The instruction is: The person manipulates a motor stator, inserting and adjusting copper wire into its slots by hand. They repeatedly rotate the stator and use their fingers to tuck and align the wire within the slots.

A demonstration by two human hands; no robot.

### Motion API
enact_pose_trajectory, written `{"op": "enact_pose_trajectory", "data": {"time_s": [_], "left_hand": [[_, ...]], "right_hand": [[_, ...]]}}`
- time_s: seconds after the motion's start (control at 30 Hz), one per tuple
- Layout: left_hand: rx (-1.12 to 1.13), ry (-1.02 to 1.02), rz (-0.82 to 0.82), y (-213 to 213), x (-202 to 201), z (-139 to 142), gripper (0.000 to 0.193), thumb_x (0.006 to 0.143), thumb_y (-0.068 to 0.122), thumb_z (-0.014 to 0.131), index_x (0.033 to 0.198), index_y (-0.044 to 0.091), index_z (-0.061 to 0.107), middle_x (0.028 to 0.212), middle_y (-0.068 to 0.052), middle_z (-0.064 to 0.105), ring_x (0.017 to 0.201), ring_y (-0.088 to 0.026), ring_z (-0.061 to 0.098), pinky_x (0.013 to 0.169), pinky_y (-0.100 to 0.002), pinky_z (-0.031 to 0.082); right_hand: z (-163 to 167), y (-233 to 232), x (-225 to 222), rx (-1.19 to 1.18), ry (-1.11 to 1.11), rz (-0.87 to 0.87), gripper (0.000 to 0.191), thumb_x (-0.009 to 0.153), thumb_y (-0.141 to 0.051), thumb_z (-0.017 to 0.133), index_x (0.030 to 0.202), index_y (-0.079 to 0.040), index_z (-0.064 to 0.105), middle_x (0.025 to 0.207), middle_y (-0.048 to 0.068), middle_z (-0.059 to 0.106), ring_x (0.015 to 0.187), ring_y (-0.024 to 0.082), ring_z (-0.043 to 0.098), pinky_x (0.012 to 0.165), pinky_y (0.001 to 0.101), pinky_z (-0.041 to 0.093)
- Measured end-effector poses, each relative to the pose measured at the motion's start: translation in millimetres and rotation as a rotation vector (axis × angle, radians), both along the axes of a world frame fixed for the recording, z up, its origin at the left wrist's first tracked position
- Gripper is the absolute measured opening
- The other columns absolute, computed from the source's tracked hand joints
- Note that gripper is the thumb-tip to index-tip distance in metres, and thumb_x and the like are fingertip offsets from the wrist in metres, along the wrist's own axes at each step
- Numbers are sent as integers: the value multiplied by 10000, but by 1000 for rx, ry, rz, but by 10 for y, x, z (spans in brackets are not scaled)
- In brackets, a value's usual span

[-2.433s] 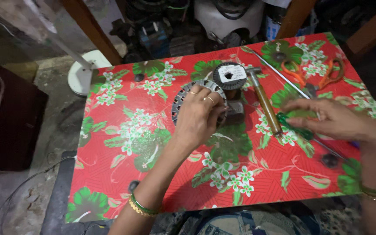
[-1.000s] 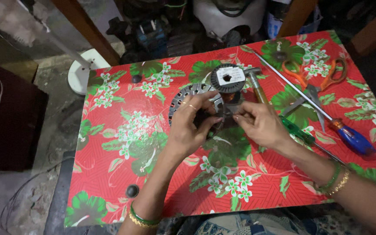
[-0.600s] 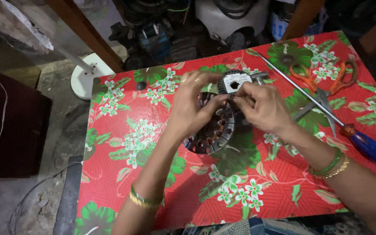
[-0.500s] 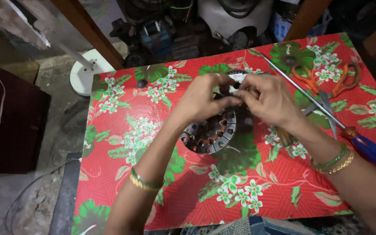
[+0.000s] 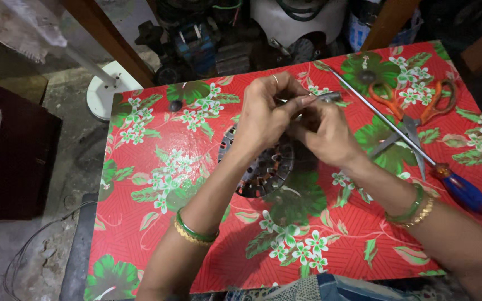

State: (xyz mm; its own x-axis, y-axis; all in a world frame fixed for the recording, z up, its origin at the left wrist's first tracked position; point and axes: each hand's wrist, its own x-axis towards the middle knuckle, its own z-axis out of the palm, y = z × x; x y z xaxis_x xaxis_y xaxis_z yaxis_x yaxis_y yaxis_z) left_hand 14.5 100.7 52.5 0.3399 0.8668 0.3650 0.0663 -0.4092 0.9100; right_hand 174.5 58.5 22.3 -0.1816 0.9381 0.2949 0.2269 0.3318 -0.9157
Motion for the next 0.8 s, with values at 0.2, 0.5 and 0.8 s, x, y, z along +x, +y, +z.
{"op": "enact_pose_trajectory", "data": {"time_s": [0.2,0.5,0.8], "left_hand": [[-100,-186,-56,-117,-76,-4,113,934,-12,724,893,-5,619,813,-8,684,753,-78,636,684,-270,540],[-9,-134,31,-223,-250,-128,129,948,-4,735,893,18,621,784,14,643,725,-42,580,649,-230,471],[-47,-247,94,-265,-332,-316,112,956,18,735,916,32,632,801,27,630,720,-17,548,636,-202,457]], "right_hand": [[-235,-26,92,-49,-5,-25,54,953,-42,714,949,2,683,807,-42,643,742,2,557,637,227,458],[-360,-4,105,-34,-104,-54,74,933,-53,734,917,-4,681,774,-35,637,693,4,522,592,218,436],[-181,18,8,21,-282,-178,124,867,-118,769,844,-2,729,676,37,688,617,72,572,561,294,455]]}}
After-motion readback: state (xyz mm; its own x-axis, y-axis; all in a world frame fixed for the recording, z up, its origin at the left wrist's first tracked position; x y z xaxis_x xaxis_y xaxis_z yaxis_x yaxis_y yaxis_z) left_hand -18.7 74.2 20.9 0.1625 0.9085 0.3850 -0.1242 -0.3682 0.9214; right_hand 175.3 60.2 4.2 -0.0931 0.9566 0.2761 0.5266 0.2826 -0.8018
